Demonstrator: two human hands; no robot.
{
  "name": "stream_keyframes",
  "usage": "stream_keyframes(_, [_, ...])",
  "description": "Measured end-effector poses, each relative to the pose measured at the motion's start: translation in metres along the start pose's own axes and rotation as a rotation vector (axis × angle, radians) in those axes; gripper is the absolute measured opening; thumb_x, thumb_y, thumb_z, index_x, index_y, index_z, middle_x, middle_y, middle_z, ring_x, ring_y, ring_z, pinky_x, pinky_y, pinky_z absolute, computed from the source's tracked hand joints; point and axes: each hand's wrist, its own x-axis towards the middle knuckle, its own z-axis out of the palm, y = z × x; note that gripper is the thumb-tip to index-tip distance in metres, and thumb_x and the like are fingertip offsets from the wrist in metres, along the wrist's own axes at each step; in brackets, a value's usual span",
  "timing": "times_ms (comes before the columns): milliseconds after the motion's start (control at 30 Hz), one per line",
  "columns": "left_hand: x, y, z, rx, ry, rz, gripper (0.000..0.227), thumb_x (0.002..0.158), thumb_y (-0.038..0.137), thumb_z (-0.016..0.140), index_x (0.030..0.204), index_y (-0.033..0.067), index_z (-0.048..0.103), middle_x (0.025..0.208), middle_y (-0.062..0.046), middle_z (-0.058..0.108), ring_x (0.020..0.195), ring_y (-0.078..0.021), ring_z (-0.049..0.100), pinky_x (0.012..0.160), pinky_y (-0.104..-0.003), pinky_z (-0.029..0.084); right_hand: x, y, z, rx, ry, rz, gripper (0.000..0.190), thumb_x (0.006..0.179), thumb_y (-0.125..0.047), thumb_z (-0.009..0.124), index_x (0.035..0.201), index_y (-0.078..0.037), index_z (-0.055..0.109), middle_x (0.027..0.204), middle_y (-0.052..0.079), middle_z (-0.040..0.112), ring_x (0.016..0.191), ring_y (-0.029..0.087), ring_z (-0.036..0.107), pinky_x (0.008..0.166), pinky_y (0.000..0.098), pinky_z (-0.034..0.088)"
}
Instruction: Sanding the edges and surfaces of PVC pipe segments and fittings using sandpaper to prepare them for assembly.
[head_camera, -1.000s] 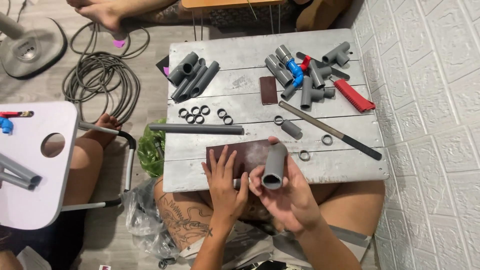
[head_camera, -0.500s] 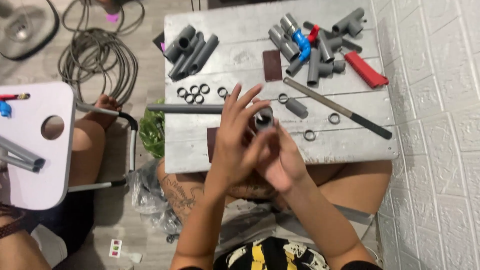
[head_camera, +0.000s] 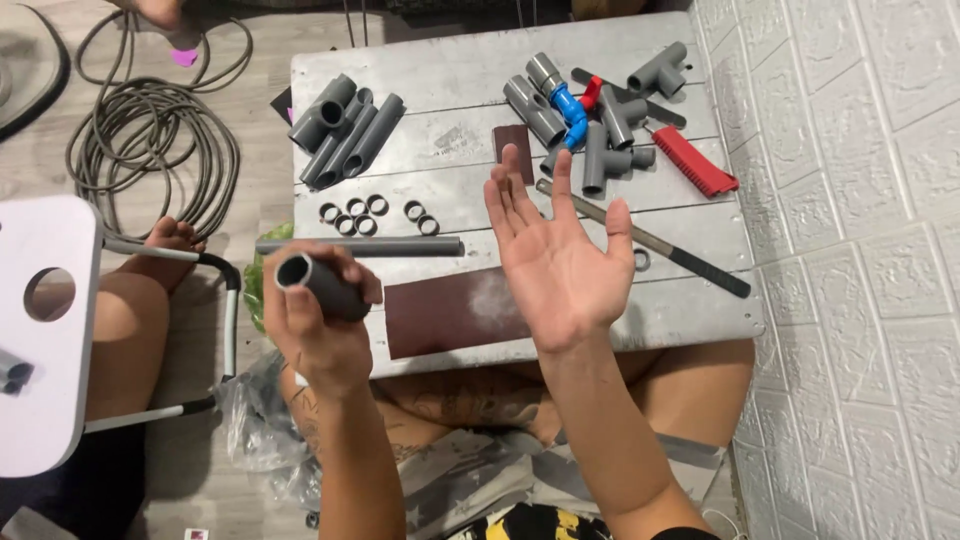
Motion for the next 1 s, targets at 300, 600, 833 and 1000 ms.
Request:
stream_keyframes(300, [-0.028,0.0,-0.005,0.184,-0.02,-0.211,0.032,0.088,0.002,0.065,0.118,0.0005,0.059,0.081,-0.006,0.059,0.05,-0.0056,0.045,0.043,-0.018,0.036,0.014,-0.003,-0.009,0.06,-0.084,-0.049,0.052,0.103,-0.049,0.035,0.135,-0.009,0.045,0.149,0.029,0.036,0.143,0.04,0.034,0.124,0.0558,0.027])
stream_keyframes(600, [-0.083,-0.044,0.012,-1.078,-0.306,-1.253,0.072,0.064,-0.015,0.078,0.129,-0.0197,0.049,0.117,-0.029,0.065,0.097,-0.0298,0.07,0.081,-0.035,0.06,0.024,0.005,-0.033,-0.139,-0.247,-0.041,0.066,0.096,-0.052,0.038,0.156,-0.024,0.037,0.165,0.029,0.022,0.15,0.041,0.025,0.13,0.0552,0.012])
stream_keyframes(833, [0.003,-0.028,0.021,-0.468,0.064,-0.406,0.067,0.076,0.005,0.058,0.143,-0.0042,0.049,0.113,-0.02,0.064,0.06,-0.019,0.057,0.071,-0.034,0.053,0.016,-0.001,-0.019,-0.241,-0.377,-0.102,0.068,0.098,-0.057,0.033,0.162,-0.042,0.019,0.174,0.018,0.008,0.155,0.034,0.014,0.128,0.0477,0.01])
stream_keyframes(1000, [0.025,-0.041,0.04,-0.323,-0.052,-0.795,0.068,0.066,-0.009,0.051,0.134,-0.0073,0.054,0.128,-0.019,0.059,0.092,-0.0203,0.058,0.075,-0.031,0.056,0.016,0.008,-0.014,-0.341,-0.134,-0.044,0.073,0.095,-0.063,0.019,0.159,-0.029,0.02,0.171,0.021,0.016,0.152,0.036,0.019,0.122,0.0541,0.015])
